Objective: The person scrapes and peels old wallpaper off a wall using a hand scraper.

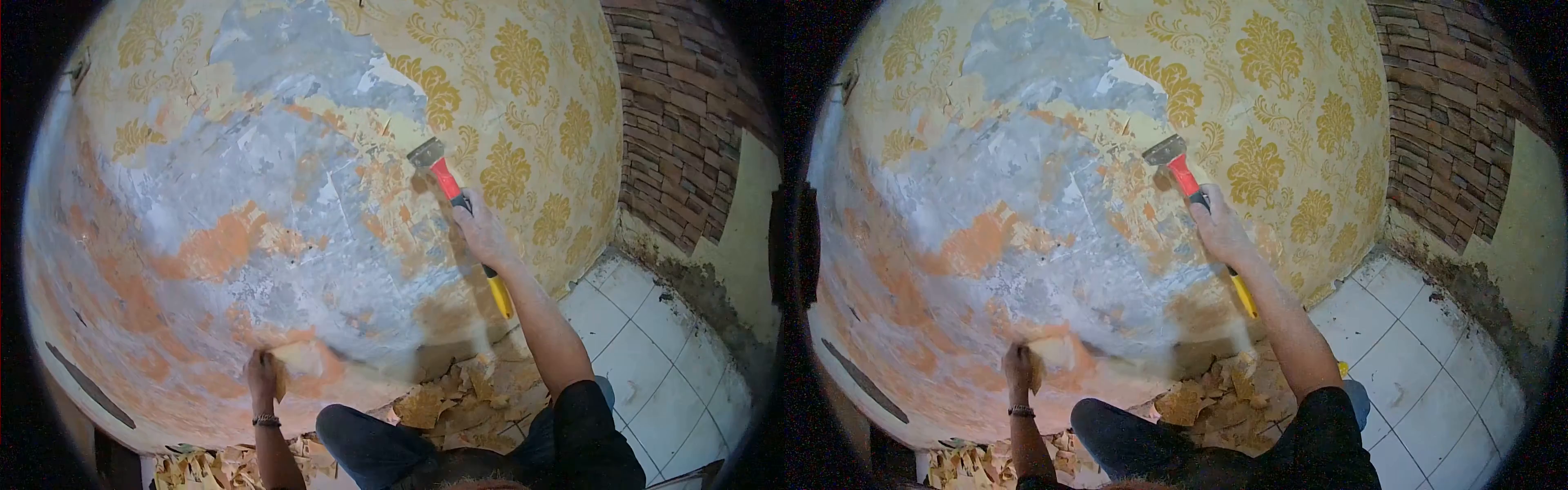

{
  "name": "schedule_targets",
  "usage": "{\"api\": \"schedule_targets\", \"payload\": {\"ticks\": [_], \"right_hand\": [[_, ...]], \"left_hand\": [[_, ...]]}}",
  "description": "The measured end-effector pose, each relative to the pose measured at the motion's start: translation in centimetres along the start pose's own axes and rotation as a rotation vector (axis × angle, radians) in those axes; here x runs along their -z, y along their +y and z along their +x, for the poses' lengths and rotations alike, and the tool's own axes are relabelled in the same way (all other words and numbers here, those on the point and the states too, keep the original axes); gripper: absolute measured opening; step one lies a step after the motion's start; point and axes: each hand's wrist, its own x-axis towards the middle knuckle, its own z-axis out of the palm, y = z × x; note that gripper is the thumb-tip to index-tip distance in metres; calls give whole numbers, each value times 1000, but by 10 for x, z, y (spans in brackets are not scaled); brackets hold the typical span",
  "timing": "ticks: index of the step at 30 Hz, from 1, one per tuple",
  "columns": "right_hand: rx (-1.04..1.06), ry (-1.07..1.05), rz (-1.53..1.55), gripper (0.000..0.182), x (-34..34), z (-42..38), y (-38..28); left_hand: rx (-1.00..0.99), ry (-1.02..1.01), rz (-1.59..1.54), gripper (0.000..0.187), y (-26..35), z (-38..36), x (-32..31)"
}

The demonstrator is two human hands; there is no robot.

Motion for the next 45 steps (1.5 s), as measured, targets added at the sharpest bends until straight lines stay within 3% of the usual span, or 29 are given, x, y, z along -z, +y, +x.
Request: {"api": "schedule_targets", "payload": {"ticks": [2,3,4,7,9,12,16,24,27,28,30,31,32,35,39,43,45], "right_hand": [[28,-22,8,46,-15,-8,-9],[21,-26,0,46,-23,-12,-15],[108,-17,-8,53,-30,-16,-21],[278,8,-170,66,-46,-11,-16],[354,26,-326,72,-52,-7,-18],[300,16,-400,65,-55,-3,-33],[273,31,-462,63,-61,-7,-24],[255,102,-448,60,-76,6,-20],[264,103,-423,62,-73,0,-23],[285,104,-453,63,-75,-7,-19],[318,111,-488,63,-76,-3,-24],[301,112,-478,63,-73,9,-30],[267,109,-465,64,-71,14,-31],[346,145,-496,62,-69,18,-23],[402,192,-542,63,-74,16,-14],[388,204,-428,61,-67,29,-35],[366,169,-449,60,-61,31,-40]], "left_hand": [[115,-7,130,17,-69,-33,-5],[212,64,-91,16,-100,-53,-10],[415,-2,138,18,-97,-68,4],[445,-9,341,25,-168,-147,-5],[604,-305,332,35,-225,-204,-25],[687,-499,488,42,-225,-259,-38],[695,-450,83,38,-230,-316,-46],[665,-285,-723,29,-249,-338,-104],[664,-236,-927,27,-206,-317,-125],[622,-100,-32,27,-196,-298,-125],[711,49,-435,36,-193,-245,-138],[743,-40,-409,33,-132,-195,-107],[588,-6,-627,31,-112,-165,-102],[283,-167,-720,29,-19,-77,-57],[119,-304,-963,27,71,-25,-34],[71,-448,-992,28,112,-19,-55],[11,-484,-736,28,116,-20,-74]]}}
